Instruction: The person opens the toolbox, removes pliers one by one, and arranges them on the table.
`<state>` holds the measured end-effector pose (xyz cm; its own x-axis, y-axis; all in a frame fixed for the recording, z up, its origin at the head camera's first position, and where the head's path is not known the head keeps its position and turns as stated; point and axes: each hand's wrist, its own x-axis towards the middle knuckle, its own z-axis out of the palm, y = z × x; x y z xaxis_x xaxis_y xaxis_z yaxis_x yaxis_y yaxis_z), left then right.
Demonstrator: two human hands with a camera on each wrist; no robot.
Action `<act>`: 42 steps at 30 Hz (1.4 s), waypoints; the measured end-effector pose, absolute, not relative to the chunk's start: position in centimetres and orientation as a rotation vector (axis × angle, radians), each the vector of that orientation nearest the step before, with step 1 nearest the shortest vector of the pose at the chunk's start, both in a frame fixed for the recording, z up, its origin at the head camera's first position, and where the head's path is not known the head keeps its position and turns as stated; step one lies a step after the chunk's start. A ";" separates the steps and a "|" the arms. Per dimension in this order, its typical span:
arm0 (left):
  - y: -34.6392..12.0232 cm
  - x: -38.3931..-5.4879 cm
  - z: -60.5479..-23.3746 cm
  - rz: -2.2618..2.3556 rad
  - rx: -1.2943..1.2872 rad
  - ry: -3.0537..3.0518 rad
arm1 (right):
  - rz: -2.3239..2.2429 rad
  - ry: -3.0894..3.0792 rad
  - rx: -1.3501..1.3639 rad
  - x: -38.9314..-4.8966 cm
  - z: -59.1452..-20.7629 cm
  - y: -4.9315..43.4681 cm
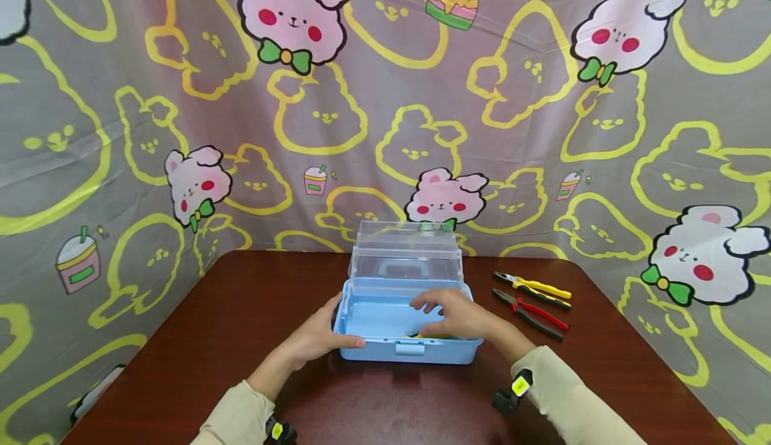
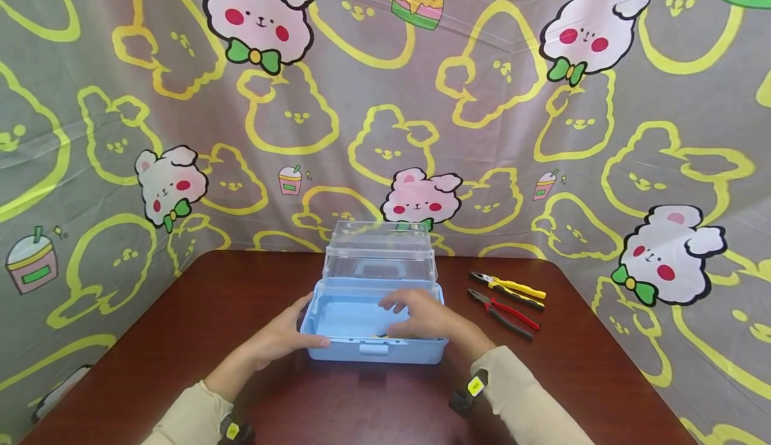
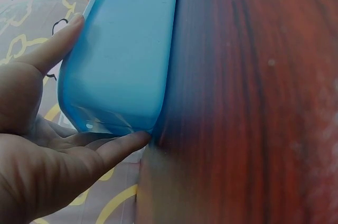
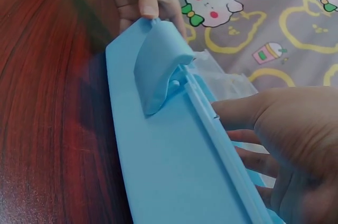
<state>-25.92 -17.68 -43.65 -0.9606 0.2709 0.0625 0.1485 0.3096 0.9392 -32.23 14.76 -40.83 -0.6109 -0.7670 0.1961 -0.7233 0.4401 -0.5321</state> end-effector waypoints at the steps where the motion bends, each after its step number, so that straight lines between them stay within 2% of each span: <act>1: -17.7 -25.9 -43.7 1.741 0.391 2.454 | -0.901 2.593 -1.341 -32.3 -40.9 14.7; 10: -17.7 -25.9 -43.7 1.725 0.389 2.461 | -0.678 2.599 -1.360 -32.7 -41.3 14.1; 21: -17.6 -26.0 -43.7 1.736 0.399 2.447 | -0.459 2.540 -1.096 -33.1 -41.1 13.5; 29: -17.7 -25.9 -43.6 1.728 0.373 2.470 | -0.366 2.558 -1.288 -33.8 -41.9 13.6; 42: -17.6 -25.7 -43.5 1.732 0.374 2.465 | -0.411 2.620 -1.365 -33.3 -41.8 13.7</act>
